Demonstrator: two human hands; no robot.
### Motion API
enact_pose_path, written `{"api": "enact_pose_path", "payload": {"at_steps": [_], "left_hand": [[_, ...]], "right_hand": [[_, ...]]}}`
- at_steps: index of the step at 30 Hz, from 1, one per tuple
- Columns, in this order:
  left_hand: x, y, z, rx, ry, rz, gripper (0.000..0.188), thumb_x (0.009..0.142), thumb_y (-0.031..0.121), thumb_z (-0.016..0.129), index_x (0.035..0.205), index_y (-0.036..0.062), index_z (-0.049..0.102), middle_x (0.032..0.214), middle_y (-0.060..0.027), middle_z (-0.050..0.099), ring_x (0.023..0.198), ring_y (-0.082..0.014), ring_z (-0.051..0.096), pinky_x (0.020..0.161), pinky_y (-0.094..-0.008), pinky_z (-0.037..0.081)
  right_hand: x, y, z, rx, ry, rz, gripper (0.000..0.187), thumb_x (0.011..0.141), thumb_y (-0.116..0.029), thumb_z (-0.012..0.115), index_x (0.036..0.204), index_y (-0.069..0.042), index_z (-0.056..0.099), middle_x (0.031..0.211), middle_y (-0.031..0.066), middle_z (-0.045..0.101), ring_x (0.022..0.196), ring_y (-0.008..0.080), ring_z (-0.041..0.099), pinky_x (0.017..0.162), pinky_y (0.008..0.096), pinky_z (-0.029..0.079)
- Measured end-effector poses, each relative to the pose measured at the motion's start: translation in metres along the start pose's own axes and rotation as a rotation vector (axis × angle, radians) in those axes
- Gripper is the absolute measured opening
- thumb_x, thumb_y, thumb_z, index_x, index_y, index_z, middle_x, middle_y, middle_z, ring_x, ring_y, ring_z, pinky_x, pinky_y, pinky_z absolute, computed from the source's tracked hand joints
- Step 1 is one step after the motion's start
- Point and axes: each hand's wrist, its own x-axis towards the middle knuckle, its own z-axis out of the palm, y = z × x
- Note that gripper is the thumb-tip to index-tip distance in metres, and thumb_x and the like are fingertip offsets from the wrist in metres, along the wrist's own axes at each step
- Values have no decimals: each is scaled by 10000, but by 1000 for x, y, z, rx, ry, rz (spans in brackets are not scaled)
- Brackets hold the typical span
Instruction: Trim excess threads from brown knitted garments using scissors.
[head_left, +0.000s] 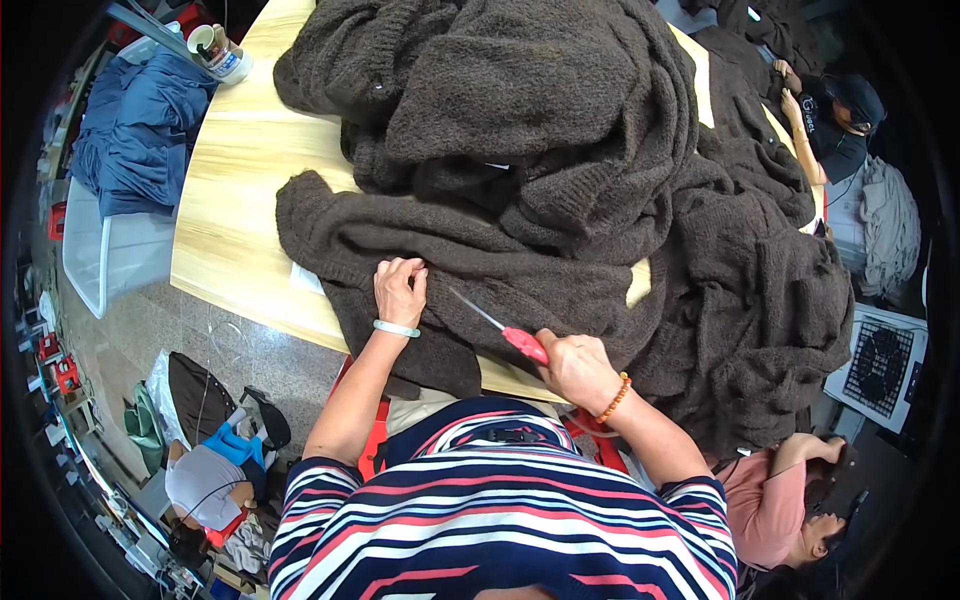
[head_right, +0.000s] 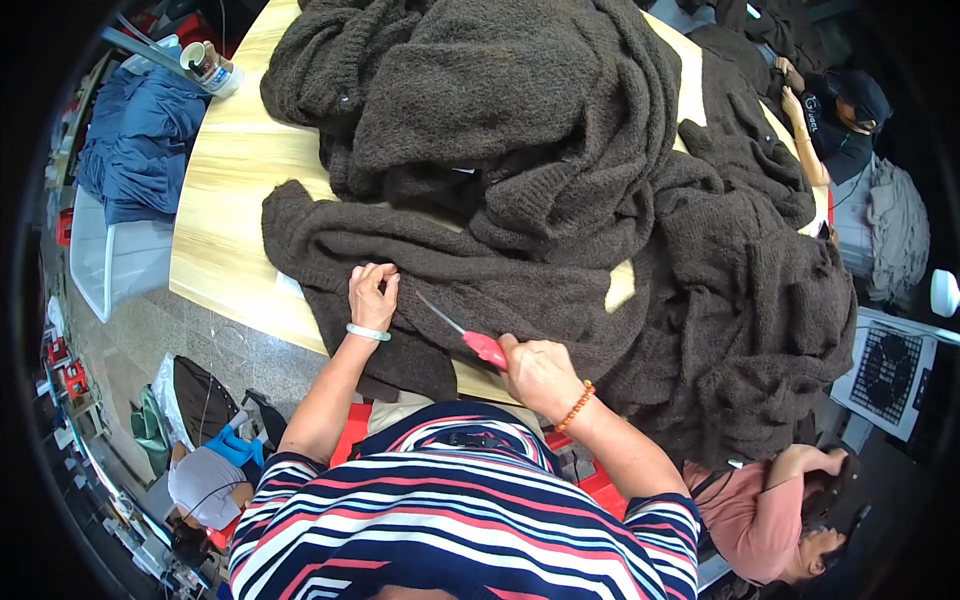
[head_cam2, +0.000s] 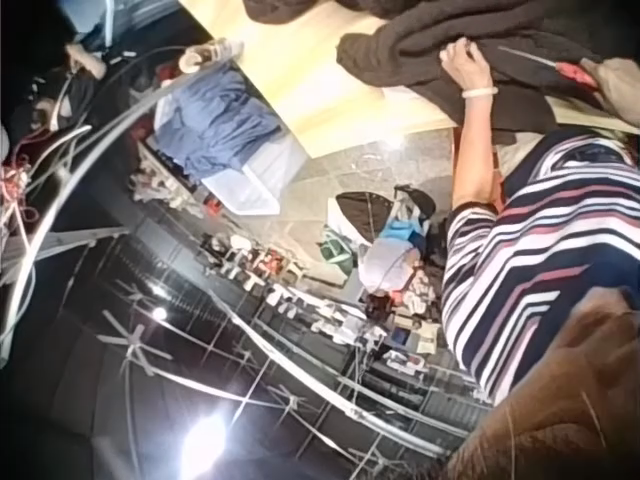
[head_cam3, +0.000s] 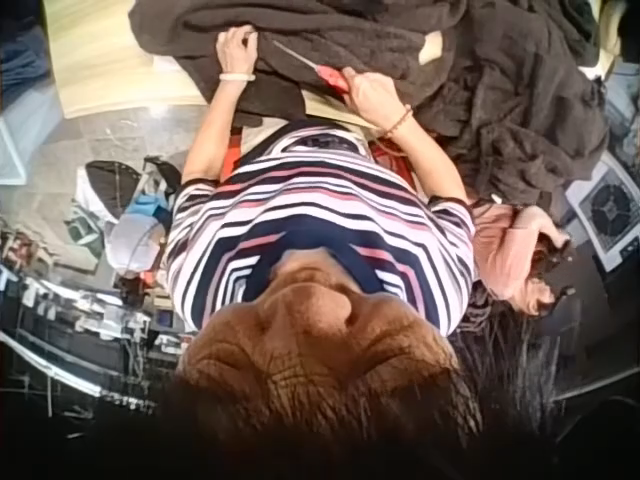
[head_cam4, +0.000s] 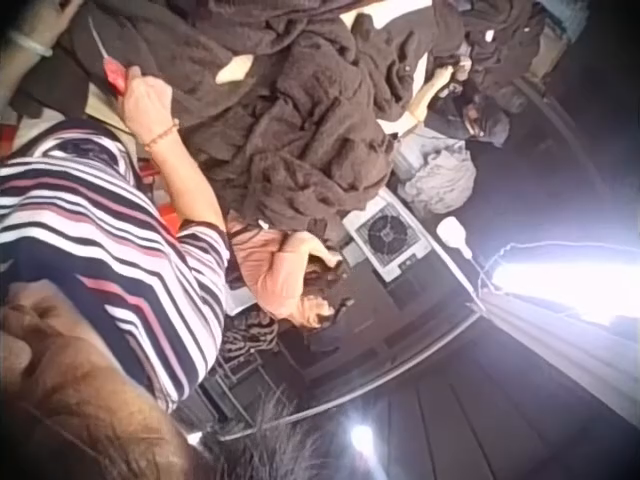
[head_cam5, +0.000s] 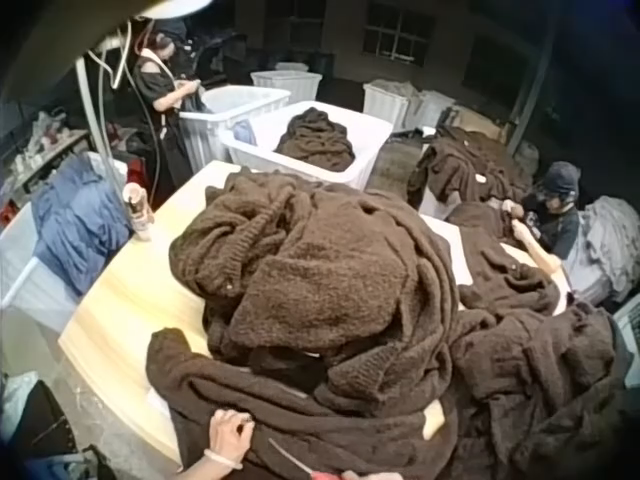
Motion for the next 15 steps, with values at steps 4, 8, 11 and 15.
{"api": "enact_pose_path", "payload": {"at_steps": [4, 8, 11, 15], "left_hand": [[5, 1, 0, -155, 109, 92, 86, 744, 35, 706, 819, 62, 675, 804, -68, 636, 814, -305, 560, 736, -413, 456], [6, 12, -26, -67, 89, -16, 504, 703, 96, 769, 1159, 36, 565, 1028, -158, 568, 996, -359, 531, 893, -431, 432], [0, -3, -46, -20, -43, -187, 636, 696, 153, 795, 1260, 29, 529, 1022, -175, 617, 958, -387, 572, 891, -445, 454], [6, -1, -83, -529, -466, -360, 275, 751, 174, 781, 943, 3, 684, 928, -146, 699, 825, -183, 663, 753, -313, 512]], "right_hand": [[19, -16, 5, 94, -79, -66, 220, 782, -161, 663, 889, 1, 560, 664, 220, 628, 694, 384, 656, 627, 472, 511], [23, -9, -2, 143, -34, -21, 263, 758, -144, 674, 957, -20, 555, 829, 199, 652, 828, 366, 648, 716, 455, 510], [22, 3, 5, 103, 32, -64, 262, 737, -104, 670, 968, -40, 564, 811, 169, 638, 814, 358, 630, 710, 446, 513], [26, 0, 5, 112, -34, -18, 268, 742, -90, 656, 992, -60, 566, 840, 163, 634, 825, 351, 626, 712, 448, 511]]}}
